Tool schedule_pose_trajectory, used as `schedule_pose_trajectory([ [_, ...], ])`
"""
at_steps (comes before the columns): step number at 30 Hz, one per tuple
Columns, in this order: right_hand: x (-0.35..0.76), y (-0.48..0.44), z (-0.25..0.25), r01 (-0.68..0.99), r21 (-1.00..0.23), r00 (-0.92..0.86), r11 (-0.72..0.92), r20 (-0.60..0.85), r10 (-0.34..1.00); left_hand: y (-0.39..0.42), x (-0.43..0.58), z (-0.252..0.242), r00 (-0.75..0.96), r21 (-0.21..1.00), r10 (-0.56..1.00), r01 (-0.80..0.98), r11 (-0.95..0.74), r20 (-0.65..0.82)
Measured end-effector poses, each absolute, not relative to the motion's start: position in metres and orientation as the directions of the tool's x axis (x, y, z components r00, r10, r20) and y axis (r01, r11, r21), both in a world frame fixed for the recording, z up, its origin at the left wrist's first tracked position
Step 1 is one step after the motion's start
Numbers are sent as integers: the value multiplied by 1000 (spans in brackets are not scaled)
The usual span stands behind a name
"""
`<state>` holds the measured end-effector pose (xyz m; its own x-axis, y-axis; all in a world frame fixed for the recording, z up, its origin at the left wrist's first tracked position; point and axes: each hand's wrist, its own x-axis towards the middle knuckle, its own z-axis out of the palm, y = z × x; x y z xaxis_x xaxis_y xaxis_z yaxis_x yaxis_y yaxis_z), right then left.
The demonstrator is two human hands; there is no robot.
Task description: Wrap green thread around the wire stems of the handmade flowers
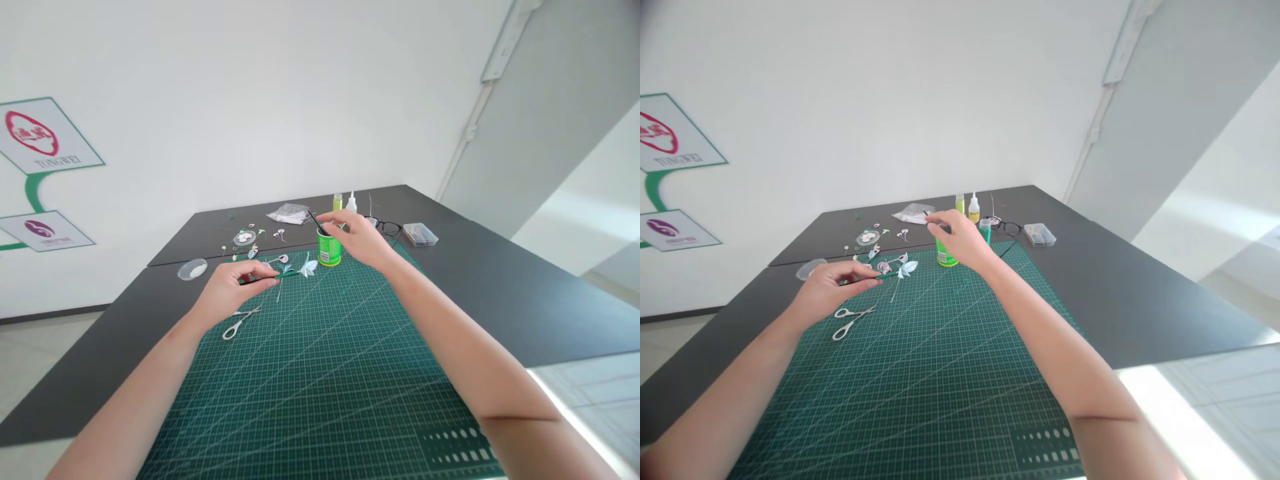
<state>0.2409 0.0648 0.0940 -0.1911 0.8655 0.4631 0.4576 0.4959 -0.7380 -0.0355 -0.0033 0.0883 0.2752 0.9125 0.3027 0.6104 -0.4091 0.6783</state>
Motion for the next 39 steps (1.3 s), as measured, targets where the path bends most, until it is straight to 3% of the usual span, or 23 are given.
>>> schedule_pose_trajectory([
  [3, 235, 61, 62, 379, -747, -48, 546, 573, 818, 9, -33, 54, 215, 757, 926, 532, -378, 311],
  [6, 231, 54, 35, 257, -784, -29, 565, 579, 815, 11, -30, 27, 167, 838, 948, 443, -318, 271],
  [12, 215, 40, 10, -55, -946, -357, 320, 318, 879, 3, -31, 11, 178, 769, 938, 538, -346, 298],
  [22, 217, 41, 9, -105, -979, -381, 173, 200, 903, 7, -35, 9, 332, 612, 883, 637, -468, 330],
  [28, 219, 41, 11, 30, -946, -188, 324, 313, 931, 4, -33, 8, 291, 612, 896, 655, -443, 337],
  [33, 217, 30, 19, 17, -993, -408, 114, 97, 908, 6, -32, 0, 163, 640, 915, 669, -378, 369],
  [36, 215, 25, 21, -102, -992, -545, -71, -4, 839, 6, -32, -2, 150, 613, 914, 699, -368, 377],
  [39, 214, 26, 20, -223, -949, -569, -223, -59, 820, 5, -31, -1, 165, 583, 912, 723, -371, 376],
])
